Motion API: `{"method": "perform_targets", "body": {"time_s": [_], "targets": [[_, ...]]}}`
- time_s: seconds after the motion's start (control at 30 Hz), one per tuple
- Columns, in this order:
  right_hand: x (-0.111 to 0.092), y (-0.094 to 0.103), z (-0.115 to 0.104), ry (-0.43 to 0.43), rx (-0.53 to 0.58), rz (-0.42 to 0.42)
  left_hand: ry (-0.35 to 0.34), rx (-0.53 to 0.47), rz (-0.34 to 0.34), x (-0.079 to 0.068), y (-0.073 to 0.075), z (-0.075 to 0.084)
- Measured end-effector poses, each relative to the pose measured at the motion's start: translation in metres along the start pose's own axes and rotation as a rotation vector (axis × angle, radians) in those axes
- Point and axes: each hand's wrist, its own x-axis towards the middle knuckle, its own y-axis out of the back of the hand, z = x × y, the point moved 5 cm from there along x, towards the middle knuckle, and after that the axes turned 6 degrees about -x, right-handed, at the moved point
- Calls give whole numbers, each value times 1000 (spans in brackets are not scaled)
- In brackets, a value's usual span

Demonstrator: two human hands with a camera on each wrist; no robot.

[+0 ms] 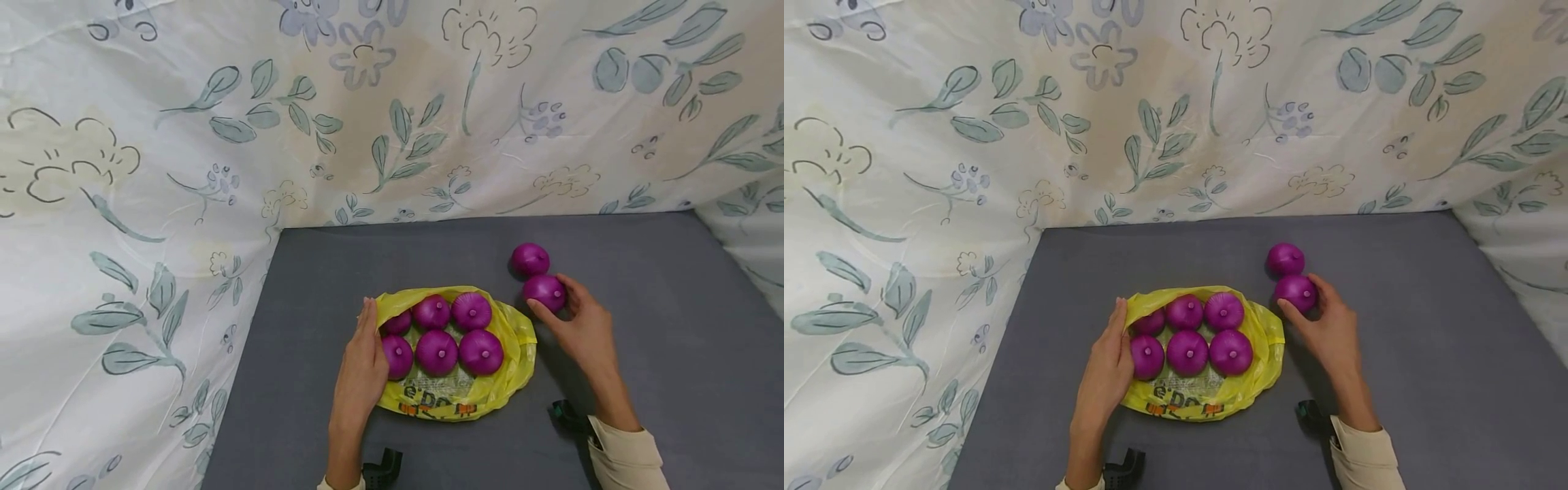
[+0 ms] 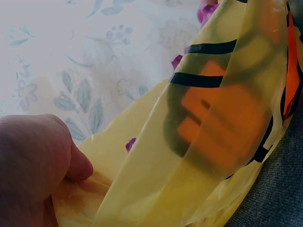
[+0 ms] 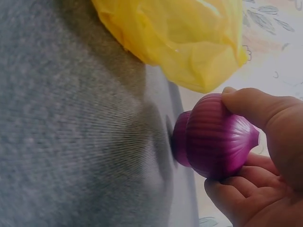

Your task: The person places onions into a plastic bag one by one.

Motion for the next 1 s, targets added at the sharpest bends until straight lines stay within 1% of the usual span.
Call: {"method": "perform_targets", "body": {"time_s": [0.17,0.47,0.57,0.7,0.8,1.0], "targets": [[-1,4,-4,-6,31,4,-8,1,4,0,1,2],[-4,8,-12,-16,35,18,3,5,-6,0,0,2],[-4,7,-18,13,39,14,4,0,-4,0,0,3],[-7,4,-27,82,26,5,3,0,-6,0,0,4],[-10,1,-32,117,27,-7,1,4,-6,0,0,5],[-16,-7,-43,165,72,-33,-7,3,-5,-1,0,8]]}}
